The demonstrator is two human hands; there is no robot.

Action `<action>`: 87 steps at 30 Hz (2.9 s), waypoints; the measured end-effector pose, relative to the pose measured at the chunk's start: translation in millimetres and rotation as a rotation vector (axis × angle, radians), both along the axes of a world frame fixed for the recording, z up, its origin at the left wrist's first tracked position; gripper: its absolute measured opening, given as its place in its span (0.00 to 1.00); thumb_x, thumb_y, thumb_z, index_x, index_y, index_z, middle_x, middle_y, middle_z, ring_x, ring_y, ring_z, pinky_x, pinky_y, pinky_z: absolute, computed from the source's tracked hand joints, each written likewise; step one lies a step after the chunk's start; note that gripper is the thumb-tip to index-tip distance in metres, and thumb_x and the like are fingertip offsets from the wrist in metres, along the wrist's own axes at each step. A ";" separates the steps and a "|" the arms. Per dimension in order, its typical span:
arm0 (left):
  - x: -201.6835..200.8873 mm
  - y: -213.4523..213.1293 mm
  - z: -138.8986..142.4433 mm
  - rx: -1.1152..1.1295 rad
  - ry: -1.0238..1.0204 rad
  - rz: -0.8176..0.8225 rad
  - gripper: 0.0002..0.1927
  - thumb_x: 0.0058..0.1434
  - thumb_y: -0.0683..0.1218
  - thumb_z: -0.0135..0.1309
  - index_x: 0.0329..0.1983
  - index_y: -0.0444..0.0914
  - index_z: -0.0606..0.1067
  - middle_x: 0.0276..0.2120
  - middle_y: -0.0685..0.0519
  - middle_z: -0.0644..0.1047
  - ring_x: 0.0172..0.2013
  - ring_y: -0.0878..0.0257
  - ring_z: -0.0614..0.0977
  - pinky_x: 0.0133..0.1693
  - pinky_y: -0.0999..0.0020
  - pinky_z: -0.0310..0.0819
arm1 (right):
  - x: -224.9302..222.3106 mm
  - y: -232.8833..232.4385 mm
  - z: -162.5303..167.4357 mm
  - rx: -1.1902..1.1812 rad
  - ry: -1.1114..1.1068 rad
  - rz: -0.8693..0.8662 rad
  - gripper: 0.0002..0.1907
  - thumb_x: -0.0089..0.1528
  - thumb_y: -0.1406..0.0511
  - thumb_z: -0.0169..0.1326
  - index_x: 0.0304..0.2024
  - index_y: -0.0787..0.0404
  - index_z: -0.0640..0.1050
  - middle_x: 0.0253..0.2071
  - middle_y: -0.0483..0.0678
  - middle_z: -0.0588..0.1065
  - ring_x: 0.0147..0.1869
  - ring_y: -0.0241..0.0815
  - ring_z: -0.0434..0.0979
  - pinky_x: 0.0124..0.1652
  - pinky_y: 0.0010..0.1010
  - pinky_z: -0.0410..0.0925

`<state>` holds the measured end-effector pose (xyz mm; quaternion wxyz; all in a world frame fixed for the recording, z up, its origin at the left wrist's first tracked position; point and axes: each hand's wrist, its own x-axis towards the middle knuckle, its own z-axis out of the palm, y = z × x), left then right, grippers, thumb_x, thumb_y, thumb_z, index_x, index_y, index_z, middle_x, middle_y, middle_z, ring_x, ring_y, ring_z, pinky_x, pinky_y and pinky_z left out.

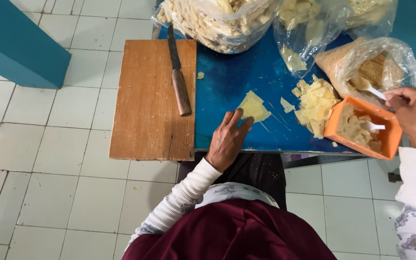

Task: The person sits at a blue work table and folds flat square dough sheets by hand, rolling each into a tight cylinder. They place finished rolls into a plastic bag of rolled pieces, occasionally scoop pieces from an orange container, and take new flat sheets from a pile to repeat the process.

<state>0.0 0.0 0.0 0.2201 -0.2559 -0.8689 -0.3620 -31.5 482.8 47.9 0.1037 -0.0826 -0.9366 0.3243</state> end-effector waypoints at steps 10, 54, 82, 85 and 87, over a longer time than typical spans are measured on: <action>30.5 -14.0 7.0 0.010 -0.003 0.010 0.13 0.62 0.42 0.61 0.50 0.39 0.77 0.53 0.44 0.72 0.50 0.50 0.78 0.42 0.59 0.79 | 28.2 -3.4 11.3 -0.135 0.079 0.033 0.09 0.77 0.67 0.54 0.53 0.69 0.79 0.39 0.46 0.76 0.39 0.28 0.69 0.43 0.20 0.63; 51.5 40.7 11.9 0.334 -0.077 0.148 0.02 0.68 0.38 0.47 0.39 0.38 0.67 0.32 0.49 0.74 0.33 0.51 0.76 0.33 0.56 0.71 | 60.4 -203.3 2.9 0.398 0.244 0.554 0.02 0.64 0.64 0.62 0.36 0.54 0.82 0.34 0.39 0.78 0.40 0.42 0.71 0.47 0.39 0.57; 57.9 37.9 17.7 0.392 -0.167 0.044 0.10 0.63 0.32 0.45 0.45 0.36 0.67 0.36 0.44 0.74 0.33 0.48 0.78 0.34 0.57 0.73 | 90.1 -118.4 43.4 0.607 0.437 0.149 0.14 0.65 0.76 0.55 0.50 0.58 0.83 0.40 0.48 0.78 0.51 0.48 0.76 0.58 0.37 0.63; 56.0 38.8 17.7 0.395 -0.175 0.044 0.09 0.64 0.33 0.48 0.45 0.35 0.67 0.36 0.44 0.74 0.35 0.47 0.79 0.35 0.56 0.74 | 97.0 -189.8 19.7 0.277 0.359 0.436 0.05 0.70 0.66 0.58 0.48 0.59 0.82 0.41 0.50 0.77 0.49 0.49 0.75 0.52 0.41 0.67; 55.9 39.0 18.1 0.395 -0.146 0.039 0.10 0.63 0.33 0.48 0.46 0.36 0.67 0.37 0.44 0.75 0.36 0.47 0.79 0.36 0.56 0.74 | 95.8 -222.9 4.7 0.362 0.263 0.370 0.09 0.63 0.65 0.63 0.46 0.58 0.83 0.40 0.50 0.78 0.46 0.51 0.74 0.49 0.40 0.66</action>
